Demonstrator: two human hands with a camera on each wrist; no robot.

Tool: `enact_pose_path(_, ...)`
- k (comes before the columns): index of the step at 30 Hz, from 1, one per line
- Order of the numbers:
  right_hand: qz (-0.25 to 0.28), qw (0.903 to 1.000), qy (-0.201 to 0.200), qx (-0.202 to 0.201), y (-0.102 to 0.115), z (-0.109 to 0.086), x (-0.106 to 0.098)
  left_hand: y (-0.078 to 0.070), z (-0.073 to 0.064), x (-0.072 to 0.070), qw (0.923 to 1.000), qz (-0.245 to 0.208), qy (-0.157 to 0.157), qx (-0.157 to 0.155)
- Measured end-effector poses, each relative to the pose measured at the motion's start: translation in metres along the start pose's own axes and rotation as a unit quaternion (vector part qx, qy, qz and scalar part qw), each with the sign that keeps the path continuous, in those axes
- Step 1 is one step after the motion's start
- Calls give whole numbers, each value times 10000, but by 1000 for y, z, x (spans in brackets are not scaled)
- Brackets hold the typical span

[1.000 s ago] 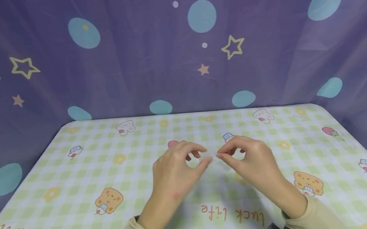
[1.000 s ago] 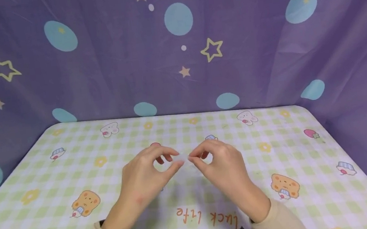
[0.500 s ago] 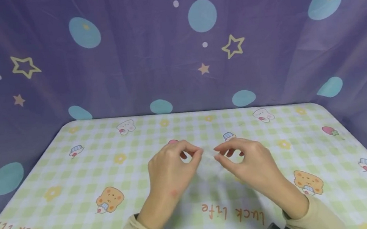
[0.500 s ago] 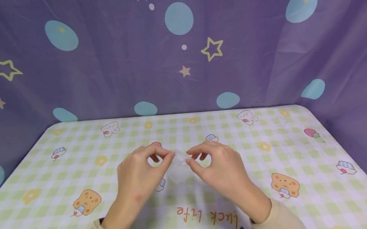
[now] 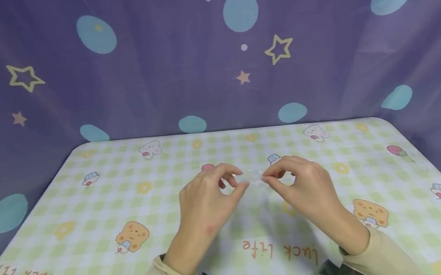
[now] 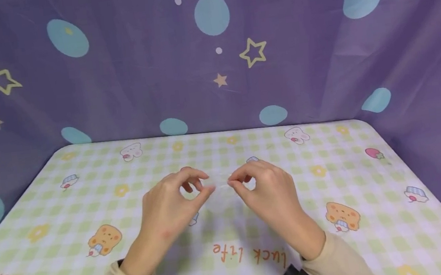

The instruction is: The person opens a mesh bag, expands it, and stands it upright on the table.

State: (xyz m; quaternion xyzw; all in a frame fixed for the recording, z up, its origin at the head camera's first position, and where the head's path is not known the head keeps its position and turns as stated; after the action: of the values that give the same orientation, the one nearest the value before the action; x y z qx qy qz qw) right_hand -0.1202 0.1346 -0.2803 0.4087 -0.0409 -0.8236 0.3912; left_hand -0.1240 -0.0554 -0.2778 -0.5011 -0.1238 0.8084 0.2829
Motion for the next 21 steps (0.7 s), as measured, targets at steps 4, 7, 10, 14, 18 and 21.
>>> enact_pose_path(4,2,10000,17,-76,0,0,1,-1,-1,-1,10000,-27,6,72)
enact_pose_path(7,27,9999,15,-104,-1,1,1,-2,-1,-2,9999,-17,-93,94)
enact_pose_path(10,40,9999,31,-120,-1,1,2,-1,-1,-3,9998,36,-193,48)
enact_pose_path(14,17,9999,63,-128,-2,2,2,0,0,-3,9997,106,-218,21)
enact_pose_path(18,24,9999,89,-125,-4,2,2,2,2,-2,9994,193,-268,87)
enact_pose_path(21,47,9998,104,-152,-4,3,1,3,2,-2,9991,256,-292,147)
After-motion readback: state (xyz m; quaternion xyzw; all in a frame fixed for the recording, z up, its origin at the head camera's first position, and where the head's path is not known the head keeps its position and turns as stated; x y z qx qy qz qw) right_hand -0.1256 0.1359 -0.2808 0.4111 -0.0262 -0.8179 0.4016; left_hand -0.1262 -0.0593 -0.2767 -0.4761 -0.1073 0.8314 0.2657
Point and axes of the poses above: each hand's wrist, its own z-axis towards the middle knuckle, its own x-axis out of the palm, y = z × x, the point moved 3 cm from there along z, towards the middle knuckle, and after that the axes turned 6 degrees about -x, right-handed, at the moved point
